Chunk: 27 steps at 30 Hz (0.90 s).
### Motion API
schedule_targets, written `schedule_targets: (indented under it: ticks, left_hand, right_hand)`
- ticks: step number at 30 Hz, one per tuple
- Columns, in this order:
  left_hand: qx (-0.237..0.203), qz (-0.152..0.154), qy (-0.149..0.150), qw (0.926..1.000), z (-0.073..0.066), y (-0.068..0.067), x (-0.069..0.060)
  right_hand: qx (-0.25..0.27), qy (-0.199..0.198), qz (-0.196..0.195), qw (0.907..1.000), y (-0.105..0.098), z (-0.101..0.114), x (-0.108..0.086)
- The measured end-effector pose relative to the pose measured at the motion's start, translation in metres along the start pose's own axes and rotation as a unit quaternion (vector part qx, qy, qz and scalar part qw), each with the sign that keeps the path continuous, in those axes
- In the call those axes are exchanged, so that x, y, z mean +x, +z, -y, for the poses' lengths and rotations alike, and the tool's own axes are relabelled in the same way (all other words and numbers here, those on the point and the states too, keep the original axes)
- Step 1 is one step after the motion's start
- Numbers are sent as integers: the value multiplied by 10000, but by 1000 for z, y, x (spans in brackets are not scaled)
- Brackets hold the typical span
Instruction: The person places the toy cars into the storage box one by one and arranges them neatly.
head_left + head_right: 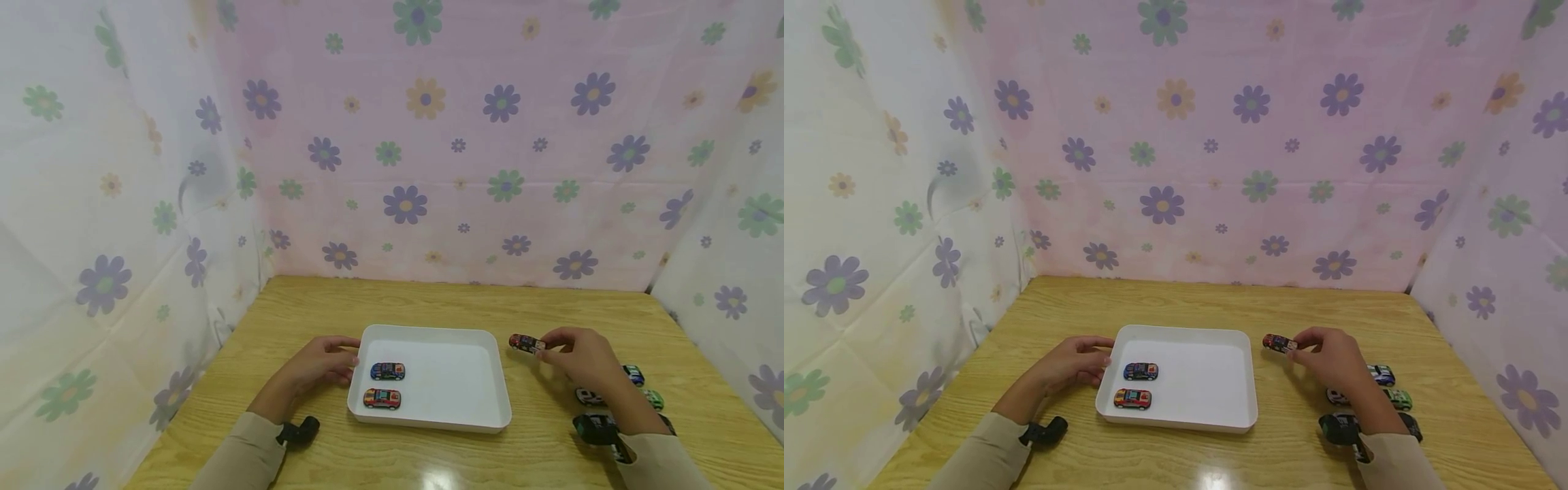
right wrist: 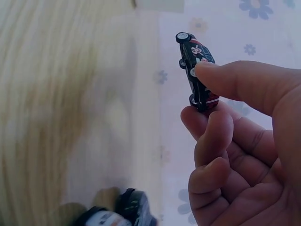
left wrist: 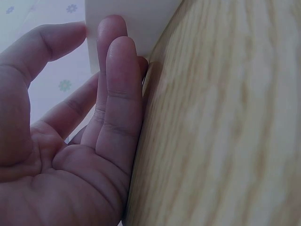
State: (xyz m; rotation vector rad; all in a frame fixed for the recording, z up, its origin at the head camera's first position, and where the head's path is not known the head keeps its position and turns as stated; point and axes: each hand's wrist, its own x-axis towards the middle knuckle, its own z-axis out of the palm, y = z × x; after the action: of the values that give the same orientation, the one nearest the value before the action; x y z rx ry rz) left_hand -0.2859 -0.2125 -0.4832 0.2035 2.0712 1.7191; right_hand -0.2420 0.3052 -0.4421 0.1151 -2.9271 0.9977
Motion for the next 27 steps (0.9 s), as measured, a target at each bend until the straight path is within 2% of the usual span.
schedule_targets:
  ticks: [5,14,27]
  left_hand:
    - [14,-15,-10,10000,0,1,1]
    - [54,3,19,10000,-3,1,-2]
    - [33,5,36,10000,-2,1,-1]
  right_hand:
    - [-106,-75,-77,9999,-2,7,3]
    - [149,-301,-98,9994,-2,28,11]
    - [419,-587,-99,9973,10,54,24]
